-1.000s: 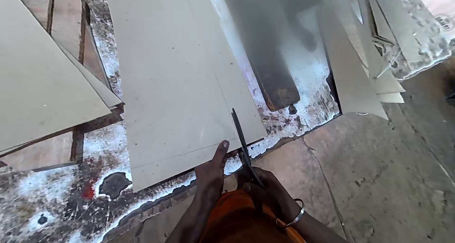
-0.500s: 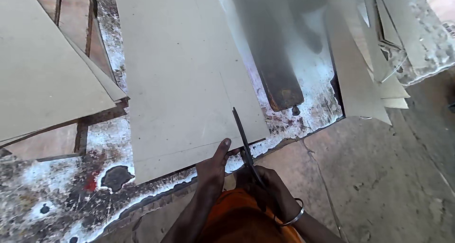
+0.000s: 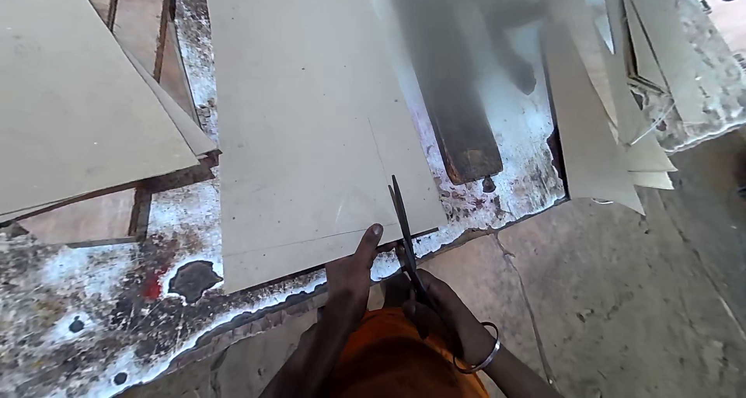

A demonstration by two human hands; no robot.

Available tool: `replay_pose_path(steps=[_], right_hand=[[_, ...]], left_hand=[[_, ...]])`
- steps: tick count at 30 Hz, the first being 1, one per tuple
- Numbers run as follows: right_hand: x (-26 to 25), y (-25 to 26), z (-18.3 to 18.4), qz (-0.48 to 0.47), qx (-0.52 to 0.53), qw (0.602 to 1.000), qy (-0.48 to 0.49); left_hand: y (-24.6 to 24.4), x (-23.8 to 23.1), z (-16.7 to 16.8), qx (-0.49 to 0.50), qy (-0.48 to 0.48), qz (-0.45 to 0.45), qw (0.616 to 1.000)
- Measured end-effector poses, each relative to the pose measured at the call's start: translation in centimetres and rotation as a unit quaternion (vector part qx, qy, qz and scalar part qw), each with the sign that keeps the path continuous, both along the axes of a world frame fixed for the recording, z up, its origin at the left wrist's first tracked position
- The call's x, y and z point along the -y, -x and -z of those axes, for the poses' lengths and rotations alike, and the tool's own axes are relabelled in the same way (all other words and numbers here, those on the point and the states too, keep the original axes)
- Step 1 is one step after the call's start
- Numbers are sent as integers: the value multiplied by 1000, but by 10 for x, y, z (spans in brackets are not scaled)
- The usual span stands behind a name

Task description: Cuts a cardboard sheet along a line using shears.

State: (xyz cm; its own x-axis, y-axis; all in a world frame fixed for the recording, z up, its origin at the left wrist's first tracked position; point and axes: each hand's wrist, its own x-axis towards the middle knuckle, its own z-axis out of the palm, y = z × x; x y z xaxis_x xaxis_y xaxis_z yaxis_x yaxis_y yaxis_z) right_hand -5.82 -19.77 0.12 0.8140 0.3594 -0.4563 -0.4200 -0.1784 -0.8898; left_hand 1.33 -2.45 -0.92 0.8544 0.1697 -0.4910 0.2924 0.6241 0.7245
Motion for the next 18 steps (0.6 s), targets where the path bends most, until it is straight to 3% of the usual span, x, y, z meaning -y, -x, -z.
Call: replay_pose_path(steps=[18], right_hand=[[-3, 1, 2, 42, 13, 999, -6]], left_hand=[[-1, -2, -2, 0, -21, 20, 1000]])
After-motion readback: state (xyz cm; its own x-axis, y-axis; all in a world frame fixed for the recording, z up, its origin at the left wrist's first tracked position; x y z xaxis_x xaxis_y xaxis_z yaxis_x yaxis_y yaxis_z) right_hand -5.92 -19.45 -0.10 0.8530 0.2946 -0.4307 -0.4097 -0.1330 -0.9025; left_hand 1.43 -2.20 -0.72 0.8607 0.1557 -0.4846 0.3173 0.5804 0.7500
